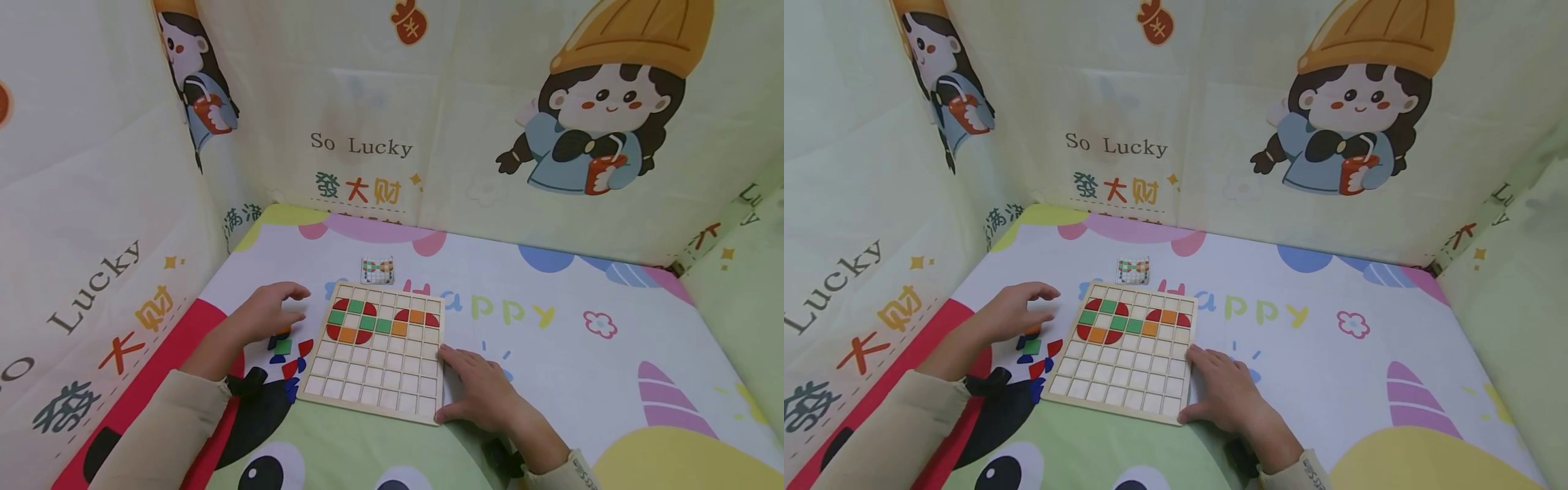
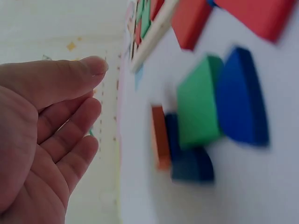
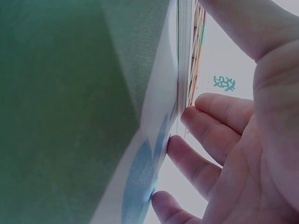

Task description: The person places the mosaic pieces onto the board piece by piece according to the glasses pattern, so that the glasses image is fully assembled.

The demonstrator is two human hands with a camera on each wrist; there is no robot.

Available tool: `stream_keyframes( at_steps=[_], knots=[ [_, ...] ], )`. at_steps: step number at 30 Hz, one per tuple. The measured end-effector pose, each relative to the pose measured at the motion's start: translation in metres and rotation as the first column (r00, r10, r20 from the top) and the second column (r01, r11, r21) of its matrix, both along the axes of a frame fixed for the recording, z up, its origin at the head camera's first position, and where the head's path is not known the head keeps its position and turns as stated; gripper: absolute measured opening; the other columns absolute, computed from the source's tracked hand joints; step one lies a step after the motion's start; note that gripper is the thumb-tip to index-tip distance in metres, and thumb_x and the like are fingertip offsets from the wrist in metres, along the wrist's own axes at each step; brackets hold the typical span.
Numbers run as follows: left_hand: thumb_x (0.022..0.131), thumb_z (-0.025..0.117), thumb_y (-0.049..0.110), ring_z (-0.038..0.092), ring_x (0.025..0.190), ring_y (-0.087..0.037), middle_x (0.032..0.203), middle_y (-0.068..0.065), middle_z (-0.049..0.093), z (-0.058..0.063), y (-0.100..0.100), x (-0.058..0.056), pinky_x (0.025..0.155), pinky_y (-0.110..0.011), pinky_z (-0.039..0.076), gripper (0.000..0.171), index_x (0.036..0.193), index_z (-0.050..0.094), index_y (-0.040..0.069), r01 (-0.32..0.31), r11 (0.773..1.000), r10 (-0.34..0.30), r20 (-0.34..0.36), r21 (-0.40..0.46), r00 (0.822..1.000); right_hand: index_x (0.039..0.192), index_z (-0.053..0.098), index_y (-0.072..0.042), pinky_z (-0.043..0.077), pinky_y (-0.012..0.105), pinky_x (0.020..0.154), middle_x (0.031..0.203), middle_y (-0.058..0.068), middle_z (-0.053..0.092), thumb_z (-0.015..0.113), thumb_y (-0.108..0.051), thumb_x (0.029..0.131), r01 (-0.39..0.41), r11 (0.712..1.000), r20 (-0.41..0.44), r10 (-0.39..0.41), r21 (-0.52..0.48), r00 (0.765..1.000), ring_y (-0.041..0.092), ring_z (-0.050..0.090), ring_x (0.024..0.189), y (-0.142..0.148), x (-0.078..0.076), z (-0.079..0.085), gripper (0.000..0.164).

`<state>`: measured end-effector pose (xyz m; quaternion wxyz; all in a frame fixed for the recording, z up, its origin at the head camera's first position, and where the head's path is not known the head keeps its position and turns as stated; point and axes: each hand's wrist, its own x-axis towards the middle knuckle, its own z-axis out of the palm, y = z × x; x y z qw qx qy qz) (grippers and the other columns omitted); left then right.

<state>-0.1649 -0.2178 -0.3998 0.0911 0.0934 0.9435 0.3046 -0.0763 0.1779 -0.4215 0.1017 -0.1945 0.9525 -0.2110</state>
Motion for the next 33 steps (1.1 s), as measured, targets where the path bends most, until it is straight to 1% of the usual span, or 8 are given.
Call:
stream_keyframes(
  at_steps=[5,10,14,20,24,28,33],
  knots=[
    [0.083,0.080,0.015,0.049,0.122,-0.043,0.132,-0.022,0.055,-0.006,-0.014,0.004,0.077,-0.044,0.059,0.057,0.135,0.058,0.006,-0.038,0.999,0.039,0.030,-0.014,0.999,0.146,0.049,-0.009,0.036,0.062,0.099,0.148,0.010,0.050,0.090,-0.054,0.063,0.003,1.000,0.005,-0.003,0.002,1.000,0.035,0.044,0.135,0.000,0.000,0.000,0.103],
    [0.078,0.084,0.016,0.049,0.120,-0.044,0.130,-0.025,0.054,-0.010,-0.024,0.007,0.075,-0.044,0.059,0.061,0.132,0.059,0.003,-0.038,0.999,0.039,0.045,-0.031,0.998,0.146,0.049,-0.009,0.036,0.062,0.099,0.148,0.010,0.050,0.090,-0.053,0.063,0.000,1.000,0.004,0.000,0.003,1.000,0.035,0.044,0.135,-0.001,0.001,0.001,0.103],
    [0.078,0.085,0.016,0.049,0.119,-0.044,0.128,-0.025,0.056,-0.012,-0.030,0.009,0.075,-0.043,0.059,0.057,0.128,0.061,0.002,-0.024,0.999,0.026,0.051,-0.045,0.998,0.146,0.049,-0.009,0.036,0.062,0.099,0.148,0.010,0.050,0.090,-0.053,0.063,0.004,1.000,0.014,-0.005,0.006,1.000,0.034,0.044,0.135,-0.001,0.001,0.001,0.103],
    [0.079,0.083,0.012,0.052,0.112,-0.041,0.120,-0.022,0.060,-0.014,-0.034,0.011,0.075,-0.042,0.059,0.044,0.119,0.066,0.003,-0.037,0.998,0.040,0.061,-0.053,0.997,0.147,0.048,-0.009,0.035,0.062,0.101,0.148,0.009,0.050,0.090,-0.053,0.063,0.016,1.000,0.023,-0.016,0.015,1.000,0.034,0.044,0.135,-0.002,0.001,0.003,0.104],
    [0.081,0.081,0.010,0.054,0.107,-0.040,0.114,-0.020,0.061,-0.014,-0.036,0.011,0.076,-0.042,0.059,0.038,0.115,0.067,0.002,-0.036,0.997,0.040,0.067,-0.063,0.997,0.147,0.048,-0.008,0.036,0.062,0.099,0.148,0.009,0.050,0.091,-0.053,0.063,0.011,1.000,0.016,-0.011,0.006,1.000,0.034,0.044,0.135,-0.001,0.001,0.003,0.104],
    [0.082,0.080,0.010,0.055,0.105,-0.038,0.110,-0.019,0.062,-0.014,-0.036,0.011,0.078,-0.043,0.058,0.037,0.115,0.066,0.001,-0.025,0.997,0.030,0.063,-0.077,0.998,0.147,0.048,-0.008,0.036,0.062,0.099,0.148,0.010,0.050,0.090,-0.053,0.063,0.005,1.000,0.014,-0.005,0.001,1.000,0.034,0.044,0.135,-0.001,0.001,0.003,0.104],
    [0.080,0.081,0.011,0.055,0.106,-0.038,0.113,-0.019,0.061,-0.014,-0.036,0.010,0.079,-0.044,0.058,0.041,0.117,0.066,0.002,-0.031,0.996,0.034,0.038,-0.081,0.999,0.147,0.048,-0.008,0.036,0.062,0.100,0.149,0.010,0.049,0.090,-0.054,0.063,0.005,1.000,0.020,-0.005,0.001,1.000,0.034,0.043,0.136,0.000,0.001,0.003,0.105]
  ],
)
